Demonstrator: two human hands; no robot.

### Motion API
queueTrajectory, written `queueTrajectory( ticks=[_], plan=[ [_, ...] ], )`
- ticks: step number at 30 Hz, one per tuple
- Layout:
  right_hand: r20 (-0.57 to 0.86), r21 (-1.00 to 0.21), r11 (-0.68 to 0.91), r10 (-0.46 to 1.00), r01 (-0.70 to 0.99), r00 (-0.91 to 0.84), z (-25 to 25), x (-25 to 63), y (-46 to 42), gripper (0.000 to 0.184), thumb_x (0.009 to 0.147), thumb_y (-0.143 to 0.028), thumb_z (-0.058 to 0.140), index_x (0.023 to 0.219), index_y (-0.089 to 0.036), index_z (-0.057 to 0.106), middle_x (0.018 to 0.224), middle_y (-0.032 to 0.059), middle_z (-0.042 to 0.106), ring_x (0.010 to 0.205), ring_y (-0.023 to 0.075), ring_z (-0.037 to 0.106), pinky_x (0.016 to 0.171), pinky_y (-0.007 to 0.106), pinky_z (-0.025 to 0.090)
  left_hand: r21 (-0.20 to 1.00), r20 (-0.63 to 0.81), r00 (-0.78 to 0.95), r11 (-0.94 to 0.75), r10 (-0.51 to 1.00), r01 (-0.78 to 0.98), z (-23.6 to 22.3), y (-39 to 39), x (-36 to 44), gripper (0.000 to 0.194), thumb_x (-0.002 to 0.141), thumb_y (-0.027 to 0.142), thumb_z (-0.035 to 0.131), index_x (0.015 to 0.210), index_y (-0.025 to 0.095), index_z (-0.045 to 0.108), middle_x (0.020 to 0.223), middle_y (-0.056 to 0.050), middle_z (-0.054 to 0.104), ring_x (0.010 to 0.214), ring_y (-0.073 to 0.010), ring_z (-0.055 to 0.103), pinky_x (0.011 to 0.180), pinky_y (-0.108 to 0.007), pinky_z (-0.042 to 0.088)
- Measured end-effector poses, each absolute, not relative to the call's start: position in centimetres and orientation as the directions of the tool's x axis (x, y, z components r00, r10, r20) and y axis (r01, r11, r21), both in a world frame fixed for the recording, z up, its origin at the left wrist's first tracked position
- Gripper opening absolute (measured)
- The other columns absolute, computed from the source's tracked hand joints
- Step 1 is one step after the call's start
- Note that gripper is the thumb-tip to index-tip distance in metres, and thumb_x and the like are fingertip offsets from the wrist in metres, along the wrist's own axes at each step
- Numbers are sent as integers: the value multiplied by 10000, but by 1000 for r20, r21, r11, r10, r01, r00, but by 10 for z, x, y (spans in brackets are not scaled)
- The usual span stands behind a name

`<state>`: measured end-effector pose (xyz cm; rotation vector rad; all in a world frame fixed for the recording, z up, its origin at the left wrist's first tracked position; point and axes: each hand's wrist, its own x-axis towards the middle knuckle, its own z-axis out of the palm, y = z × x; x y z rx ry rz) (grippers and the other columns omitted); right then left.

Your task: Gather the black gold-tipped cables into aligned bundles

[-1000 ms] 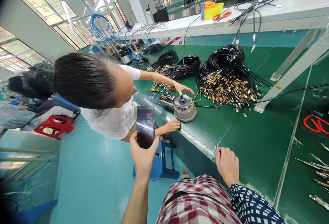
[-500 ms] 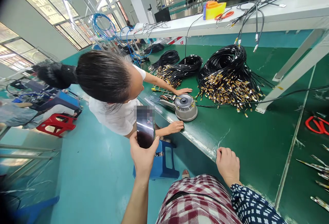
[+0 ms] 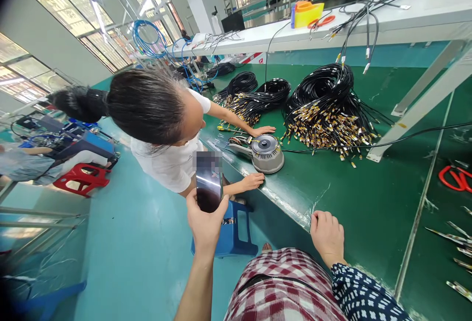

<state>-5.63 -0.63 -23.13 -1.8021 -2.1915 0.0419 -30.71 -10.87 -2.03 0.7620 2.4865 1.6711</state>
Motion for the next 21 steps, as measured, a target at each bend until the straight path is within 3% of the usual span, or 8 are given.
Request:
queueTrajectory(
  ticks=[21],
  plan=[
    [226, -201, 213, 960, 956, -166, -235, -56, -6, 269, 947, -291, 381, 878, -167, 610, 870, 92, 631, 798, 225, 523, 698, 331, 317, 871, 224, -877, 316, 424, 375, -22, -108, -307, 645, 582, 399, 794, 1126, 207, 507, 1047, -75, 647, 957, -259, 643, 843, -422, 510]
  ],
)
